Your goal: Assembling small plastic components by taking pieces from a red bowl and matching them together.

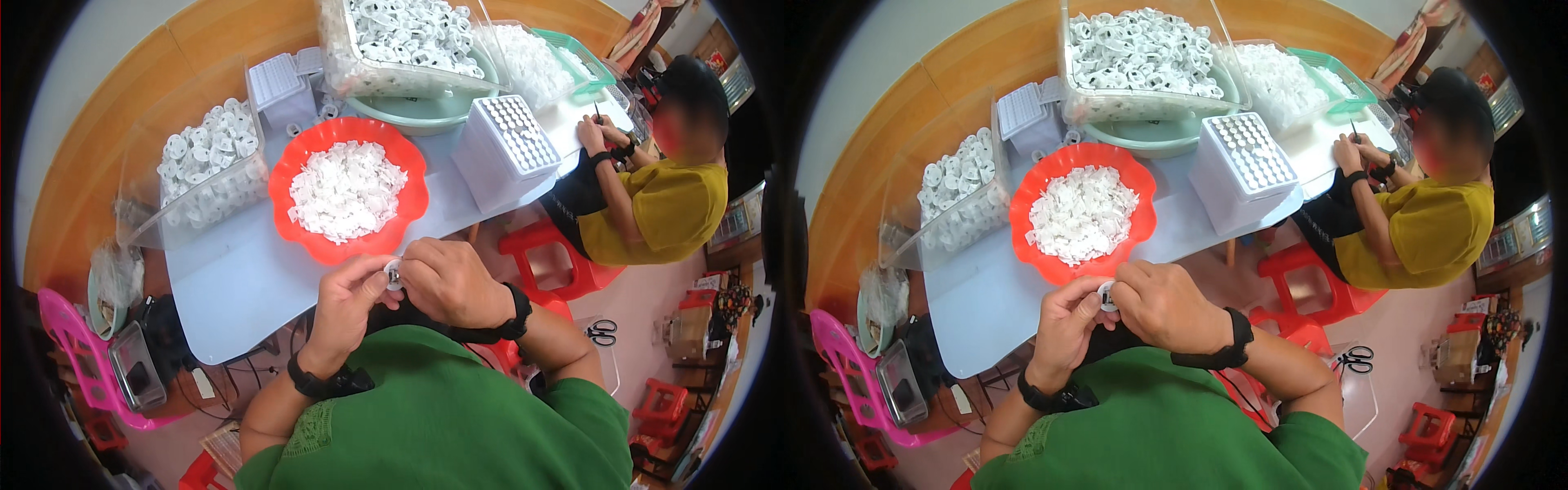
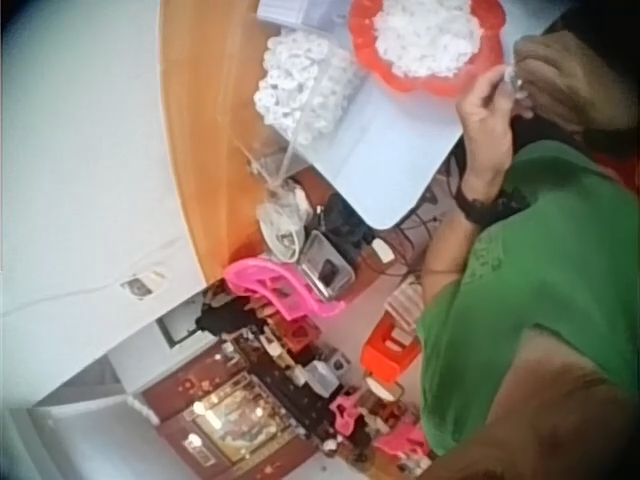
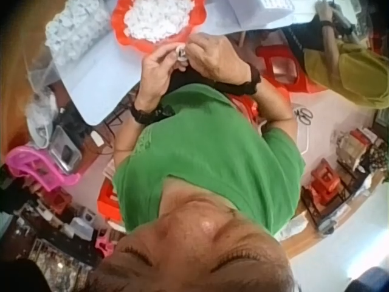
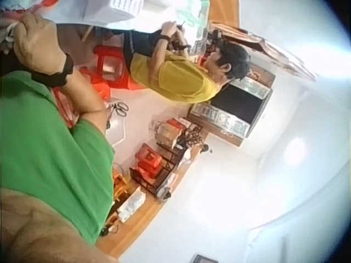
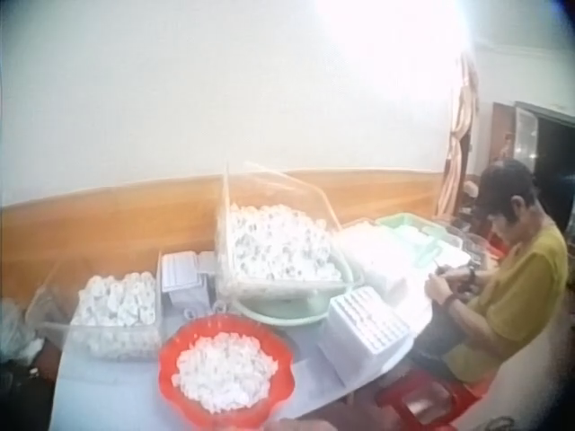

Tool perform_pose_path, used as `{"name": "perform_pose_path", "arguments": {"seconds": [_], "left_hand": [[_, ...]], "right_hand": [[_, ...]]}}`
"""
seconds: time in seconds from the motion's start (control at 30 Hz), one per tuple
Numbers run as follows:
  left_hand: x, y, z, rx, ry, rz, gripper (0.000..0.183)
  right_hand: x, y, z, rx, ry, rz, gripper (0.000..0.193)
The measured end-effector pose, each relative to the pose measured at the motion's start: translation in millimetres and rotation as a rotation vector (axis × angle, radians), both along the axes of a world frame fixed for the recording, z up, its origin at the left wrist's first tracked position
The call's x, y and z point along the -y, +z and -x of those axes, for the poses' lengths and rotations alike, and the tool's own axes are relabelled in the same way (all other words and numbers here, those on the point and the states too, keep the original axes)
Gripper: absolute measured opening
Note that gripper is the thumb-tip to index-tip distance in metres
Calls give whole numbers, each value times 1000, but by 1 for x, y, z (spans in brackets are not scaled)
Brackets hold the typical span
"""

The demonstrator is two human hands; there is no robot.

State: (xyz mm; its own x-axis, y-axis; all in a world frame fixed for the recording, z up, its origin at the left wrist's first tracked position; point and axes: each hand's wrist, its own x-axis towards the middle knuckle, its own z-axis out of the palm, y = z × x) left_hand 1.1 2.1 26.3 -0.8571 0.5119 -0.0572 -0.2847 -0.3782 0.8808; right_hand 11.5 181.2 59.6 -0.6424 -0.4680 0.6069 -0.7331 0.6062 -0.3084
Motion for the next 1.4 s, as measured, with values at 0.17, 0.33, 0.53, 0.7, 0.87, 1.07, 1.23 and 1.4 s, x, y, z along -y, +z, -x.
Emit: {"name": "perform_pose_path", "arguments": {"seconds": [0.17,0.33,0.53,0.7,0.87,1.07,1.23,1.4], "left_hand": [[-2,-4,-3,6,22,38,23],[-8,-9,-1,-49,37,87,23],[-9,-6,0,-88,63,129,23],[-6,-5,5,12,-7,50,25],[-7,-3,4,-18,0,57,26],[-10,-1,1,-35,28,48,26],[-13,0,0,-17,73,21,26],[-17,-2,0,-22,130,59,25]], "right_hand": [[-5,1,3,85,46,-49,17],[-1,1,-3,126,-18,-116,16],[-6,-10,5,279,-35,145,11],[-12,0,5,645,-76,390,15],[-12,-5,3,708,-51,501,15],[-9,-12,-2,850,-26,705,14],[-6,-16,-4,201,-150,257,17],[-3,-12,-4,-46,-159,7,18]]}}
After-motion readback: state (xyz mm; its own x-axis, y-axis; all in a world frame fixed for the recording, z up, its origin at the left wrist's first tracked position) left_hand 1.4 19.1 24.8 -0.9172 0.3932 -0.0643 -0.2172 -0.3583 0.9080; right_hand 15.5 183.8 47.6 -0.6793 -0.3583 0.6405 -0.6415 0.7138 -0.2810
